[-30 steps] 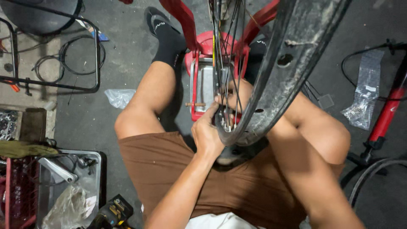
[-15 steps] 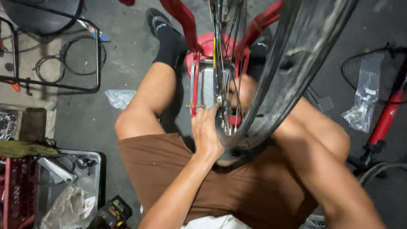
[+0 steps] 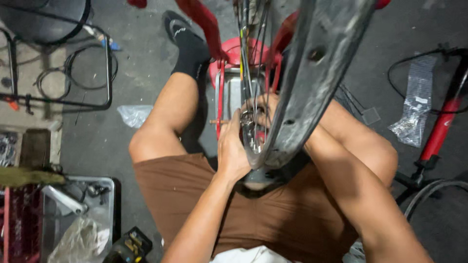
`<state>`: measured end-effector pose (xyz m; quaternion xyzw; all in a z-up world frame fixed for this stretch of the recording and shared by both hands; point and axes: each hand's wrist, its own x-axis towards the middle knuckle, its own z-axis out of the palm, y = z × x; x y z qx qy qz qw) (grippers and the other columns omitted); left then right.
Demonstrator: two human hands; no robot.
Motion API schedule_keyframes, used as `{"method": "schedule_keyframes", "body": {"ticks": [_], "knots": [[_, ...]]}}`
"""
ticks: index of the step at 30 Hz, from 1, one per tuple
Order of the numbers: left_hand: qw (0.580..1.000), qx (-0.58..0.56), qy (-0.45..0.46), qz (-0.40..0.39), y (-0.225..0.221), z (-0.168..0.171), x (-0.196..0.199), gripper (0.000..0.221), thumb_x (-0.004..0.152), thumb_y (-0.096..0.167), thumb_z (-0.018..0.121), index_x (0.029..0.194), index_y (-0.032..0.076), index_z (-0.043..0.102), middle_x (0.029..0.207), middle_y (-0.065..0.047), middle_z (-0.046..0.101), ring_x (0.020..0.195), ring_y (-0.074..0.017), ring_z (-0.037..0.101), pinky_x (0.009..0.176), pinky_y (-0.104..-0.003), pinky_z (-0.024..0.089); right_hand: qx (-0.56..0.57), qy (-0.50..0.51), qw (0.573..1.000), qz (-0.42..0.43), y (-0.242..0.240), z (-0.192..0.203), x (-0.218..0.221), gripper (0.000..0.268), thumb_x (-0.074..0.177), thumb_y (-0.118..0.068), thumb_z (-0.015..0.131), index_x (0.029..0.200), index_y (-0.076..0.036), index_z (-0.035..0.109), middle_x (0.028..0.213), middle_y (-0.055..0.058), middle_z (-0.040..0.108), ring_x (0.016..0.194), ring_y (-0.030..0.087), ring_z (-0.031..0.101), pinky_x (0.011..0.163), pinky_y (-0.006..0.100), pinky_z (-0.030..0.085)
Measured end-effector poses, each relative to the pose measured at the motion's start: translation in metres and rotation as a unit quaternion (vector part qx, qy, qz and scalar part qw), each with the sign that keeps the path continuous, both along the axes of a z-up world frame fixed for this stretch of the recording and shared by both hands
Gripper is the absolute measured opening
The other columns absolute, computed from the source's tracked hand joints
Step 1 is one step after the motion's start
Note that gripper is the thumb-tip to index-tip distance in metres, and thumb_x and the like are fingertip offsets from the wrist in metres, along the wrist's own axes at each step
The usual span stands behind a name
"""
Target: The person works on a bicycle wheel mounted on a red truing stand by hand, turning the wheel and reaching between the spokes to touch the hub and rim areas.
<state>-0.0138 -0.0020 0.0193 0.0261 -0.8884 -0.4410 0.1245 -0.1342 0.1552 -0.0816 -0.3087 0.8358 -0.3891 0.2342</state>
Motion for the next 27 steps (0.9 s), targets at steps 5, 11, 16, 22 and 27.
{"method": "schedule_keyframes", "body": {"ticks": [5, 11, 16, 22, 27], "knots": [[0.992, -0.047, -0.114, 0.039, 0.006, -0.006, 0.008, 0.051, 0.08, 0.028, 0.078, 0.125, 0.004, 0.071, 0.091, -0.016, 0.072, 0.091, -0.0345, 0.066, 0.085, -0.044, 0.048, 0.005, -0.25, 0.965, 0.075, 0.003, -0.032, -0.035, 0.041, 0.081, -0.013, 0.077, 0.123, -0.012, 0.076, 0.095, 0.012, 0.08, 0.077, 0.019, 0.073, 0.069, 0.036, 0.055], [0.993, -0.089, 0.064, 0.04, 0.011, -0.014, 0.019, 0.066, 0.074, 0.031, 0.081, 0.126, -0.003, 0.061, 0.097, -0.021, 0.069, 0.09, -0.0374, 0.066, 0.083, -0.047, 0.049, -0.198, -0.401, 0.889, 0.098, 0.004, -0.064, -0.018, 0.058, 0.075, 0.006, 0.069, 0.13, -0.007, 0.078, 0.109, 0.011, 0.08, 0.084, 0.013, 0.068, 0.072, 0.027, 0.051], [0.999, 0.019, -0.041, 0.024, 0.004, 0.002, 0.025, 0.066, 0.085, 0.022, 0.076, 0.141, -0.007, 0.056, 0.107, -0.022, 0.071, 0.096, -0.0383, 0.07, 0.087, -0.043, 0.053, -0.18, -0.102, 0.977, -0.056, -0.011, -0.041, 0.013, 0.037, 0.082, -0.004, 0.062, 0.116, -0.003, 0.075, 0.101, 0.009, 0.078, 0.094, 0.016, 0.072, 0.083, 0.029, 0.056], [0.974, 0.094, -0.206, -0.014, -0.033, -0.009, 0.017, 0.055, 0.097, 0.017, 0.066, 0.148, 0.001, 0.056, 0.112, -0.016, 0.075, 0.097, -0.0274, 0.07, 0.095, -0.036, 0.053, -0.123, -0.13, 0.951, -0.253, -0.002, 0.001, 0.029, 0.027, 0.082, -0.01, 0.069, 0.107, -0.002, 0.073, 0.089, 0.007, 0.073, 0.083, 0.014, 0.068, 0.075, 0.03, 0.054], [0.906, 0.375, -0.195, 0.003, -0.063, -0.009, -0.007, 0.032, 0.102, 0.017, 0.061, 0.126, -0.003, 0.067, 0.106, -0.002, 0.074, 0.094, -0.009, 0.067, 0.087, -0.028, 0.054, -0.055, -0.173, 0.934, -0.307, 0.012, 0.034, 0.045, 0.023, 0.082, -0.015, 0.075, 0.1, -0.001, 0.071, 0.079, 0.006, 0.069, 0.073, 0.013, 0.064, 0.068, 0.03, 0.052]]}}
